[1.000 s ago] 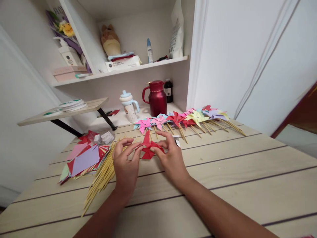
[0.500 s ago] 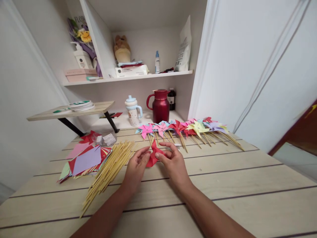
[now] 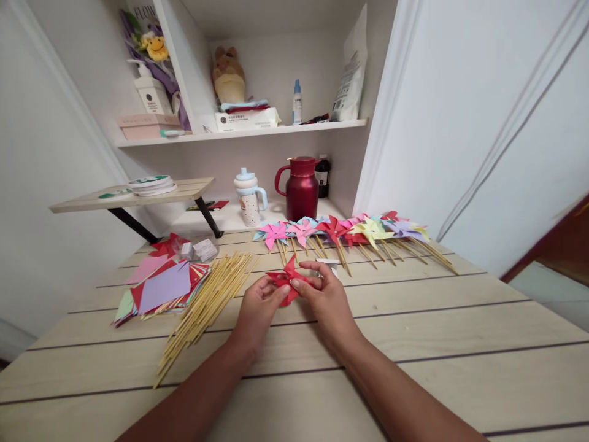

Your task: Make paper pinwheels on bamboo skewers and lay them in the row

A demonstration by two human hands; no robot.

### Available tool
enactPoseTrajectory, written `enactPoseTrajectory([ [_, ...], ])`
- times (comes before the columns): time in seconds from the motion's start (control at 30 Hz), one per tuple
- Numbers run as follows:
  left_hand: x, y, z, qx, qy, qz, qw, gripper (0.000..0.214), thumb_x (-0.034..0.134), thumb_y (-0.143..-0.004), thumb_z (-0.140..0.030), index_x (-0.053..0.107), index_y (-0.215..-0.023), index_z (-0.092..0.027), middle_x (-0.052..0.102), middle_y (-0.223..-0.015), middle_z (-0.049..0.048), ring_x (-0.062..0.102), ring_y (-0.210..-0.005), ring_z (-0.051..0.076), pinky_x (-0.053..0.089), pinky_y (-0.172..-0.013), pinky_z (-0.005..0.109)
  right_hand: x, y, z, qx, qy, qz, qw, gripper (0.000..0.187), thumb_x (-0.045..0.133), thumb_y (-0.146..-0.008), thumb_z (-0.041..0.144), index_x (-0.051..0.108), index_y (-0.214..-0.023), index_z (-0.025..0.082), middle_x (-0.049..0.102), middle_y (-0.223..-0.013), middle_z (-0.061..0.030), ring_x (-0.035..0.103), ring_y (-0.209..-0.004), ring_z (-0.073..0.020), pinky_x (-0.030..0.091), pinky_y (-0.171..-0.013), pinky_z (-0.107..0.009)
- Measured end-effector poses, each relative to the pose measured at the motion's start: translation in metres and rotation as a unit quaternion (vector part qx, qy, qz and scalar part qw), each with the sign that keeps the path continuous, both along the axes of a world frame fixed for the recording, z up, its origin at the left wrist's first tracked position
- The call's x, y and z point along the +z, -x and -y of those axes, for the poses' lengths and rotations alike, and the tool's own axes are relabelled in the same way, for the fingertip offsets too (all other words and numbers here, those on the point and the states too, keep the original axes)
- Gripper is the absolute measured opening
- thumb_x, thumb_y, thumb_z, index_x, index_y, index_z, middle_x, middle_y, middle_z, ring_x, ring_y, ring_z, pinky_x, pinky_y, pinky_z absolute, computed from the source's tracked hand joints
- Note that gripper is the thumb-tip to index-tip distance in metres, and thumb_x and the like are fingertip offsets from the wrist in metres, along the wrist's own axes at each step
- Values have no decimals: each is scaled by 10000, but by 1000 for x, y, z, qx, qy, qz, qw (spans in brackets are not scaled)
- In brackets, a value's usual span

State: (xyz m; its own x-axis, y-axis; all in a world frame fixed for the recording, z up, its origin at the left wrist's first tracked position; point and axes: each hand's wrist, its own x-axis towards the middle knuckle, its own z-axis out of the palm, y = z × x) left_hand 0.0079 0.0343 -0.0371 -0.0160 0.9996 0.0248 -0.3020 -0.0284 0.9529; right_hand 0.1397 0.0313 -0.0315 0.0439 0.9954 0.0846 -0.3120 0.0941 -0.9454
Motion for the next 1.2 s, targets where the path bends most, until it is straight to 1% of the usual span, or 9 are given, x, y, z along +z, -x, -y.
enactPoseTrajectory([
  [0.17,4,0,5,-3,17,1,1000,204,776,-677,-294,723,-784,-128,719,-760,64,623,-676,151,467,-661,257,-6,-2,-2,16,-15,33,999,497,805,-744,410,556,-1134,229,753,-723,-4,716,-716,-221,529,-756,-375],
  [0.27,2,1,4,16,19,-7,1000,188,758,-693,-308,698,-728,-133,665,-661,23,540,-582,111,418,-601,233,-9,-3,-3,-20,-59,111,992,487,801,-744,398,540,-1123,238,723,-799,-6,695,-781,-217,523,-772,-369],
  [0.4,-1,1,2,22,20,-9,1000,191,739,-709,-321,676,-709,-142,635,-637,3,503,-564,99,397,-590,227,-11,-4,-4,-76,-101,201,971,390,794,-743,370,553,-1021,240,663,-964,-28,642,-782,-190,518,-726,-342],
  [0.47,-2,1,2,18,19,-10,1000,190,736,-712,-322,675,-712,-143,624,-630,-2,502,-571,103,401,-600,230,-11,-4,-4,-92,-111,240,960,309,781,-756,367,572,-939,231,633,-974,-37,621,-769,-189,520,-703,-346],
  [0.57,-2,1,3,18,16,-7,1000,192,742,-707,-329,679,-709,-147,606,-611,-9,506,-583,111,407,-612,236,-12,-5,-4,-115,-142,281,942,224,774,-761,371,614,-802,219,592,-976,-55,612,-847,-222,528,-721,-366],
  [0.63,-1,1,3,23,17,-3,1000,196,751,-700,-337,695,-722,-150,610,-618,-8,506,-587,113,407,-616,238,-12,-6,-5,-120,-152,289,938,200,771,-763,376,648,-765,218,581,-1003,-67,609,-902,-241,532,-744,-379],
  [0.87,-2,3,2,37,26,1,999,233,753,-715,-385,726,-734,-155,622,-629,-7,502,-585,108,411,-629,241,-12,-6,-5,-121,-148,284,939,213,783,-756,410,707,-832,226,590,-1036,-77,613,-919,-247,535,-768,-398],
  [1.03,-2,6,0,43,31,13,998,271,751,-723,-411,748,-777,-146,688,-738,29,508,-585,100,432,-630,245,-8,-8,-3,-129,-143,266,944,195,725,-816,423,715,-860,234,611,-999,-67,612,-925,-239,530,-789,-391],
  [1.2,-3,4,1,62,28,2,998,247,749,-728,-385,740,-773,-142,678,-717,22,506,-579,99,432,-620,239,-6,-7,-1,-142,-169,302,927,107,746,-801,347,746,-794,241,595,-948,-62,594,-932,-247,490,-827,-396],
])
